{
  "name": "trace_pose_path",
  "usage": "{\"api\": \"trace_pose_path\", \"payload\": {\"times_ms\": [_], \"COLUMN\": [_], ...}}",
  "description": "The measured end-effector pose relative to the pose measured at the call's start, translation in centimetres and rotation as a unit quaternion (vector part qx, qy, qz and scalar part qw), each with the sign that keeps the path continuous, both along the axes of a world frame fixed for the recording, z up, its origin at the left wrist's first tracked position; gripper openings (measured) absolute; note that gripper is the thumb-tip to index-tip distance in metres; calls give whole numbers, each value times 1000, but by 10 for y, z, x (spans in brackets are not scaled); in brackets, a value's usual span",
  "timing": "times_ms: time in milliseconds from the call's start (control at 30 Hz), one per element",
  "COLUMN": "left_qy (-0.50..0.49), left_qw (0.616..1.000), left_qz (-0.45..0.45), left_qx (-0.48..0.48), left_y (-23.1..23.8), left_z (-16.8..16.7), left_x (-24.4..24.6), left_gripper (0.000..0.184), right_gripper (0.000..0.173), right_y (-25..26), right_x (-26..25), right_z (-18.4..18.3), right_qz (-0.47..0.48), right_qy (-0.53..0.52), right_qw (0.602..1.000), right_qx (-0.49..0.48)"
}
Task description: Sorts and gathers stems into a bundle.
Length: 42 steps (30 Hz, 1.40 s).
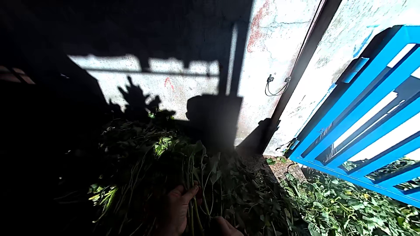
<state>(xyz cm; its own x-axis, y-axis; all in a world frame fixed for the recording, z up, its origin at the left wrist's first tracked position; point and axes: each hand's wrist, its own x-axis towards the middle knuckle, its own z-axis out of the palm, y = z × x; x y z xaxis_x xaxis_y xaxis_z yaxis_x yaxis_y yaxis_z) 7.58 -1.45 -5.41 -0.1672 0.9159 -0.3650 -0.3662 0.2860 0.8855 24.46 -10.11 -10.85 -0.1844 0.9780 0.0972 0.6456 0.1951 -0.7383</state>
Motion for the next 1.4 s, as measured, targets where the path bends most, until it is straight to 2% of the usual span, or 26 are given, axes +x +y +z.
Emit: {"api": "trace_pose_path", "payload": {"times_ms": [300, 333, 400, 467, 567, 633, 667, 700, 800, 867, 933, 1000, 1033, 1100, 1133, 1167, 1200, 1233, 1267, 1300, 1333, 1400], "left_qy": [-10, -16, -30, -44, -55, -48, -45, -43, -42, -43, -38, -13, -2, 23, 32, 38, 40, 36, 27, 15, 2, -15], "left_qw": [999, 998, 996, 992, 984, 983, 984, 986, 995, 997, 999, 996, 991, 979, 976, 975, 976, 978, 983, 987, 990, 996], "left_qz": [-43, -49, -71, -105, -152, -159, -153, -137, -86, -58, -5, 81, 127, 189, 194, 190, 184, 177, 163, 145, 126, 86], "left_qx": [22, 26, 35, 47, 69, 83, 86, 83, 43, 17, 11, 27, 41, 75, 94, 106, 108, 100, 87, 70, 56, 32], "left_y": [-3, -3, -3, -6, -9, -9, -9, -8, -2, 1, 2, 10, 18, 28, 28, 26, 23, 21, 19, 17, 15, 14], "left_z": [3, 5, 9, 12, 14, 12, 11, 10, 13, 15, 18, 25, 29, 42, 49, 53, 54, 53, 51, 50, 49, 49], "left_x": [-1, -1, -4, -5, -7, -7, -8, -7, -10, -11, -9, -17, -27, -51, -58, -61, -60, -57, -52, -45, -40, -34], "left_gripper": [16, 15, 15, 17, 19, 19, 19, 18, 15, 14, 11, 9, 9, 13, 14, 14, 13, 12, 12, 12, 12, 13], "right_gripper": [26, 29, 48, 52, 38, 19, 16, 19, 43, 45, 42, 38, 37, 32, 29, 26, 34, 58, 77, 81, 72, 44], "right_y": [-9, -10, -7, 3, 20, 23, 24, 25, 28, 26, 22, 13, 8, 6, 11, 17, 25, 33, 39, 45, 51, 65], "right_x": [-12, -12, -13, -9, -4, -9, -11, -14, -14, -16, -16, -6, 5, 40, 60, 81, 97, 105, 106, 104, 100, 87], "right_z": [4, 3, 4, 7, 16, 24, 25, 25, 20, 17, 20, 23, 23, 10, -4, -19, -33, -45, -59, -74, -90, -131], "right_qz": [-19, -33, -74, -81, -58, -99, -122, -132, -85, -52, -11, 28, 31, -9, -60, -120, -165, -194, -217, -221, -207, -147], "right_qy": [21, 54, 159, 281, 442, 551, 598, 638, 734, 769, 760, 711, 666, 505, 369, 186, 0, -135, -210, -259, -273, -202], "right_qw": [999, 998, 982, 939, 843, 770, 736, 706, 631, 603, 622, 680, 722, 843, 911, 958, 958, 924, 896, 883, 885, 909], "right_qx": [25, 12, -63, -180, -302, -307, -294, -279, -237, -207, -187, -178, -185, -186, -176, -182, -235, -300, -326, -324, -315, -333]}}
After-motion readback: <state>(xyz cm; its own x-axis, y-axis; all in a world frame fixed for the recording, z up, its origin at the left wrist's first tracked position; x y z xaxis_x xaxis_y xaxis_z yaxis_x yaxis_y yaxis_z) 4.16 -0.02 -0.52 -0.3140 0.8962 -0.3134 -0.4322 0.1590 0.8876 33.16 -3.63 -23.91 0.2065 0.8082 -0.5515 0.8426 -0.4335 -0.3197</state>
